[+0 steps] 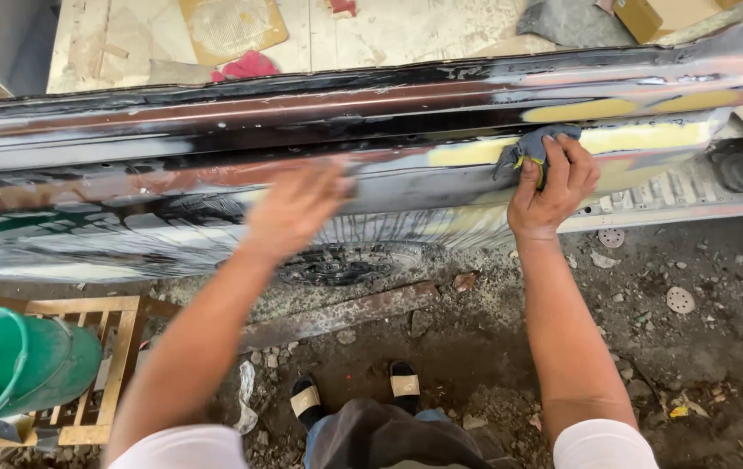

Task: The person wets a sanding block in a green bucket and then sands a long, curved car part, likely a bumper, using a wet sanding technique. They repeatedly rub the sanding block along the surface of the part and occasionally wipe it with a yellow cloth.

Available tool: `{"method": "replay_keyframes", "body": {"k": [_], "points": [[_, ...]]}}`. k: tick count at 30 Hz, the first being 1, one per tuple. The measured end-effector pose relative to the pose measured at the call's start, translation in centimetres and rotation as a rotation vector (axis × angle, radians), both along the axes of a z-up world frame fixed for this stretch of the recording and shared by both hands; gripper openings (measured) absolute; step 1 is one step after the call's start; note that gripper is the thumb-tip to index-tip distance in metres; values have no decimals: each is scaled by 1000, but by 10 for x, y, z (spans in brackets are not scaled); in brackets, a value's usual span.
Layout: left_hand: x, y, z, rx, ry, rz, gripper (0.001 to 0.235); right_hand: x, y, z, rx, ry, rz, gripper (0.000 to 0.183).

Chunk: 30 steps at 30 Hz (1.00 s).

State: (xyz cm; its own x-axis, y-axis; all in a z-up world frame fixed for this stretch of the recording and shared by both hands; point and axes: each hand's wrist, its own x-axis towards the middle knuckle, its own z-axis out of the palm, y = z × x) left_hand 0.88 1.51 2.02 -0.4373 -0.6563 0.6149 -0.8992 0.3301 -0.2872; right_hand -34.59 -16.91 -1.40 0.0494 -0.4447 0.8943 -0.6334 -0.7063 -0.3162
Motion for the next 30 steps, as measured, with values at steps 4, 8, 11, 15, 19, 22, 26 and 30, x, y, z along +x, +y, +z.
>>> {"method": "replay_keyframes", "body": {"k": [4,8,11,15,19,22,26,30], "points": [[33,49,19,-76,-134,240,32,6,2,-1,5,-34,-13,29],[-22,-7,3,-32,-121,154,37,-2,3,7,49,-13,7,27],[-112,-75,-4,-18,-50,10,40,-17,6,15,70,38,53,28],[-189,-124,4,40,-57,-41,42,-45,-10,14,77,10,-67,28],[-139,-88,6,1,-129,4,43,-72,-30,15,103,-83,-123,30],[-107,-60,6,-50,36,29,35,-78,-33,16,83,-84,-101,28],[-150,-106,-26,-98,76,-18,33,-80,-29,18,130,-46,-82,27],[-221,-153,0,-16,-29,-19,39,-83,-32,16,124,-11,-102,27]]}}
